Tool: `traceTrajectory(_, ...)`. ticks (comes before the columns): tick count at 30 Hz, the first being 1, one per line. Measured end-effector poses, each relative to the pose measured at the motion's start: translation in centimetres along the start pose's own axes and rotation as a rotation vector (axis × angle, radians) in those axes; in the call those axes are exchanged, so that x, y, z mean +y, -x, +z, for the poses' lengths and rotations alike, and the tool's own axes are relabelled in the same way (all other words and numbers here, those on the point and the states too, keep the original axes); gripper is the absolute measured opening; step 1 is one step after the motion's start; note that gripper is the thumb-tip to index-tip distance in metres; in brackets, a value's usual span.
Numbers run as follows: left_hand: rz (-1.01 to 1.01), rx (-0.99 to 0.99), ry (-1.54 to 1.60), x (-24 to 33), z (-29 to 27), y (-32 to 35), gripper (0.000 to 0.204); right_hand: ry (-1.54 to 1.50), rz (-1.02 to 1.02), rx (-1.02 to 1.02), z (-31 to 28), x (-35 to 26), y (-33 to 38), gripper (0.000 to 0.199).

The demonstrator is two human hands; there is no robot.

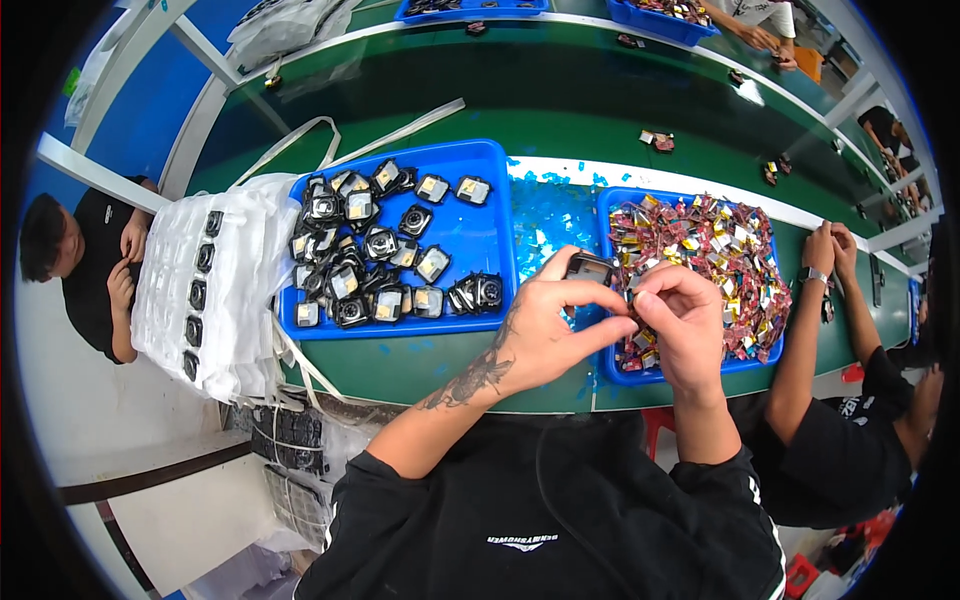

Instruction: Assembling electronic components by manually placing small modules into larger housings on a production line.

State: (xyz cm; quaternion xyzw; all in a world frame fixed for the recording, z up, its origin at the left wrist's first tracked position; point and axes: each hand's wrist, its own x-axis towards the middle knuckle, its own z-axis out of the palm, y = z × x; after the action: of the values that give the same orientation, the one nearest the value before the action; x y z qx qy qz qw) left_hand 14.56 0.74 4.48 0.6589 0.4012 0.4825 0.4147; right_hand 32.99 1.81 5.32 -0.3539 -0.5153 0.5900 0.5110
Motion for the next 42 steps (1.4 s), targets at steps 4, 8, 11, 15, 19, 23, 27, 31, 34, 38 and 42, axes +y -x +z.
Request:
traceTrajectory(4,-0.008,0.041,-0.046,-1.2,-0.6,1.1,0.016,0.011,0.087,-0.057,0.7,0.3,0.2,0.003)
traceTrajectory(8,0.056,0.075,-0.112,-1.0,-1.6,1.9,0.014,0.115,0.192,-0.293,-0.2,-0.3,-0.5,0.005)
traceTrajectory(11,0.136,0.071,-0.231,-0.7,-2.3,2.0,0.014,0.128,0.312,-0.276,0.5,0.4,-1.3,0.005)
traceTrajectory(15,0.104,0.071,-0.245,-1.3,-2.6,2.5,0.014,0.438,0.254,-0.202,1.9,1.6,-1.3,0.007)
traceTrajectory(19,-0.119,0.179,0.002,-2.3,-1.4,3.4,0.014,0.884,-0.111,-0.108,3.4,1.2,-1.4,0.014)
traceTrajectory(23,-0.238,0.273,0.177,-3.1,-1.1,3.7,0.012,0.718,-0.246,-0.076,3.2,1.6,-0.6,0.015)
traceTrajectory(27,-0.244,0.104,0.197,-2.9,-1.4,3.7,0.02,0.589,-0.137,-0.059,3.7,1.4,-0.5,0.011)
traceTrajectory(31,-0.255,0.12,0.574,-2.0,-1.7,3.6,0.041,0.645,-0.263,0.013,4.2,0.9,-0.8,0.012)
traceTrajectory(34,-0.16,0.301,0.672,-2.2,-1.2,3.2,0.052,0.806,-0.386,-0.143,5.5,0.5,-1.0,0.018)
traceTrajectory(38,-0.144,0.369,0.571,-2.4,-1.7,3.3,0.049,0.695,-0.284,-0.177,5.8,-0.1,-1.7,0.016)
traceTrajectory(42,-0.18,0.329,0.598,-2.0,-1.8,3.6,0.052,0.564,-0.14,-0.155,4.9,0.6,-1.2,0.014)
